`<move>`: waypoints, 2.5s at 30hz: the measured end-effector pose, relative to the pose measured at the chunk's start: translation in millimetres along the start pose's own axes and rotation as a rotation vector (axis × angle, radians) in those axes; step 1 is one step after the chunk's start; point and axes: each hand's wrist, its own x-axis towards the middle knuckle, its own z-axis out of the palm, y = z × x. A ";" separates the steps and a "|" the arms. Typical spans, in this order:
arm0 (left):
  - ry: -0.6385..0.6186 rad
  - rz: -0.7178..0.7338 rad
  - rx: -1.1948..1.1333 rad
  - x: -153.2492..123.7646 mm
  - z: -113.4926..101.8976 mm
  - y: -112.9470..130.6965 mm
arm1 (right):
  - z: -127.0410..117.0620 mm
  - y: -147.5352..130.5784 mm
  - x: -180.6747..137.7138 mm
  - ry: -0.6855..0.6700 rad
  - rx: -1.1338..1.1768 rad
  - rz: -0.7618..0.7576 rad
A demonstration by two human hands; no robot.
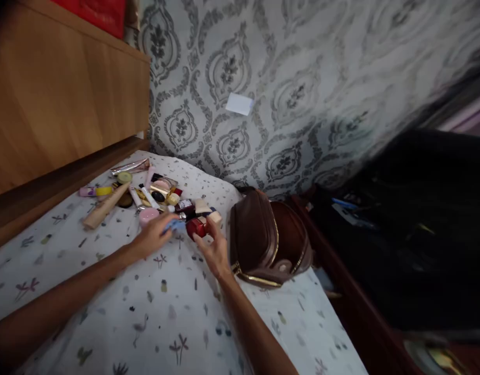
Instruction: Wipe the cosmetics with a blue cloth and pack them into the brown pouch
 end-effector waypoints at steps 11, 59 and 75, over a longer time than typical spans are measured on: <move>-0.056 0.229 -0.002 -0.5 21.9 38.0 | 4.9 22.1 -24.4 -0.042 -0.036 -0.062; -0.044 0.111 -0.025 -11.1 22.9 25.0 | -9.2 21.3 -18.8 -0.215 0.252 -0.017; -0.058 0.385 0.187 -13.0 21.1 28.0 | -12.6 29.1 -15.6 -0.209 0.258 0.036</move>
